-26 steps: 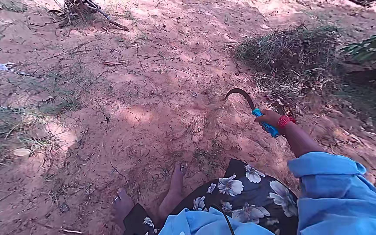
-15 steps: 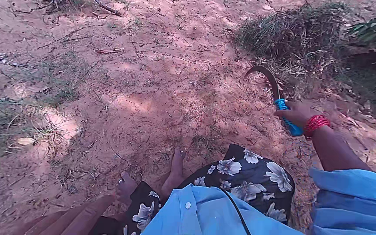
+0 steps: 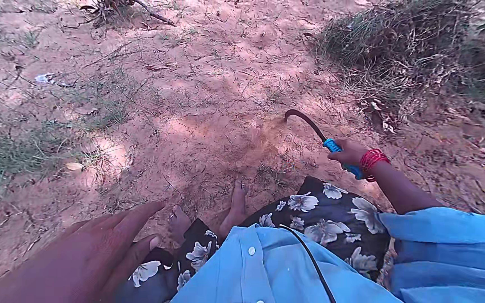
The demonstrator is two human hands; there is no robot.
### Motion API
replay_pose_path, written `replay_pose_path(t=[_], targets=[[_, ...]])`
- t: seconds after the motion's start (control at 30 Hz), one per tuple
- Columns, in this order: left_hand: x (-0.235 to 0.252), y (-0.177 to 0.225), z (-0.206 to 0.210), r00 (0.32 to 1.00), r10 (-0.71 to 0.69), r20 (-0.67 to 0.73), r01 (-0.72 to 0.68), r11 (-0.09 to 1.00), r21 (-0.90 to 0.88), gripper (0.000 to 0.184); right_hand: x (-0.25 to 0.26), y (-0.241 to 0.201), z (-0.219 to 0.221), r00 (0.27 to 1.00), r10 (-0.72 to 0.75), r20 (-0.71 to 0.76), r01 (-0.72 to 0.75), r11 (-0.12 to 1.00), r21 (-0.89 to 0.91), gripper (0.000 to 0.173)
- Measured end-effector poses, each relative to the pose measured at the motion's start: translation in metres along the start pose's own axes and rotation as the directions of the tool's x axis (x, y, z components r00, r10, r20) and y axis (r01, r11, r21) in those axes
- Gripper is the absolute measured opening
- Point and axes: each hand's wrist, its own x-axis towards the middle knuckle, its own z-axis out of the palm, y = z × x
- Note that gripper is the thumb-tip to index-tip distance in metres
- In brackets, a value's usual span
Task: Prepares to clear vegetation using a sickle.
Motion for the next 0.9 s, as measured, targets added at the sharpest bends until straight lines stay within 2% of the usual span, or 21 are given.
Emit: replay_pose_path(t=[0.07, 0.1, 0.17, 0.23, 0.3, 0.33, 0.47, 0.57, 0.63, 0.73, 0.83, 0.9], targets=[[0.000, 0.001, 0.001, 1.000, 0.006, 0.008, -0.006, 1.000, 0.003, 0.048, -0.009, 0.031, -0.018, 0.959, 0.129, -0.251, -0.124, 0.992, 0.032, 0.044], [0.002, 0.002, 0.002, 1.000, 0.019, 0.010, -0.019, 1.000, 0.007, 0.048, -0.017, 0.043, -0.026, 0.936, 0.157, -0.314, -0.141, 0.987, 0.074, 0.045], [0.005, 0.003, 0.007, 0.997, 0.074, -0.016, -0.074, 0.997, 0.037, 0.047, -0.031, 0.054, -0.030, 0.926, 0.146, -0.348, -0.105, 0.985, 0.135, 0.042], [0.010, 0.004, 0.014, 0.991, 0.128, -0.047, -0.124, 0.989, 0.078, 0.047, -0.042, 0.043, -0.015, 0.965, 0.076, -0.250, -0.030, 0.983, 0.184, 0.039], [0.015, 0.007, 0.019, 0.984, 0.156, -0.085, -0.147, 0.983, 0.106, 0.046, -0.044, 0.016, 0.007, 0.993, -0.087, -0.081, 0.103, 0.970, 0.221, 0.033], [0.017, 0.009, 0.021, 0.980, 0.167, -0.105, -0.154, 0.980, 0.125, 0.046, -0.042, -0.003, 0.020, 0.984, -0.179, 0.002, 0.174, 0.960, 0.220, 0.032], [0.018, 0.024, 0.026, 0.997, 0.062, -0.052, -0.054, 0.989, 0.134, 0.044, -0.046, -0.088, 0.073, 0.858, -0.435, 0.272, 0.446, 0.895, 0.022, 0.039], [0.014, 0.029, 0.031, 1.000, 0.009, -0.013, -0.007, 0.992, 0.122, 0.045, -0.035, -0.113, 0.095, 0.806, -0.454, 0.380, 0.547, 0.816, -0.185, 0.044], [0.009, 0.026, 0.034, 1.000, -0.021, -0.012, 0.022, 0.995, 0.100, 0.045, -0.023, -0.101, 0.089, 0.829, -0.408, 0.382, 0.504, 0.842, -0.193, 0.042], [0.002, 0.018, 0.034, 0.989, -0.142, 0.047, 0.139, 0.988, 0.067, 0.046, -0.014, -0.054, 0.054, 0.913, -0.285, 0.291, 0.297, 0.955, 0.003, 0.035], [0.005, 0.016, 0.031, 0.961, -0.235, 0.145, 0.231, 0.972, 0.047, 0.049, -0.019, -0.012, 0.029, 0.995, -0.099, -0.013, 0.098, 0.995, -0.034, 0.038], [0.012, 0.018, 0.029, 0.958, -0.218, 0.185, 0.212, 0.976, 0.047, 0.048, -0.030, 0.007, 0.021, 0.977, 0.003, -0.215, -0.014, 0.999, -0.049, 0.044]])
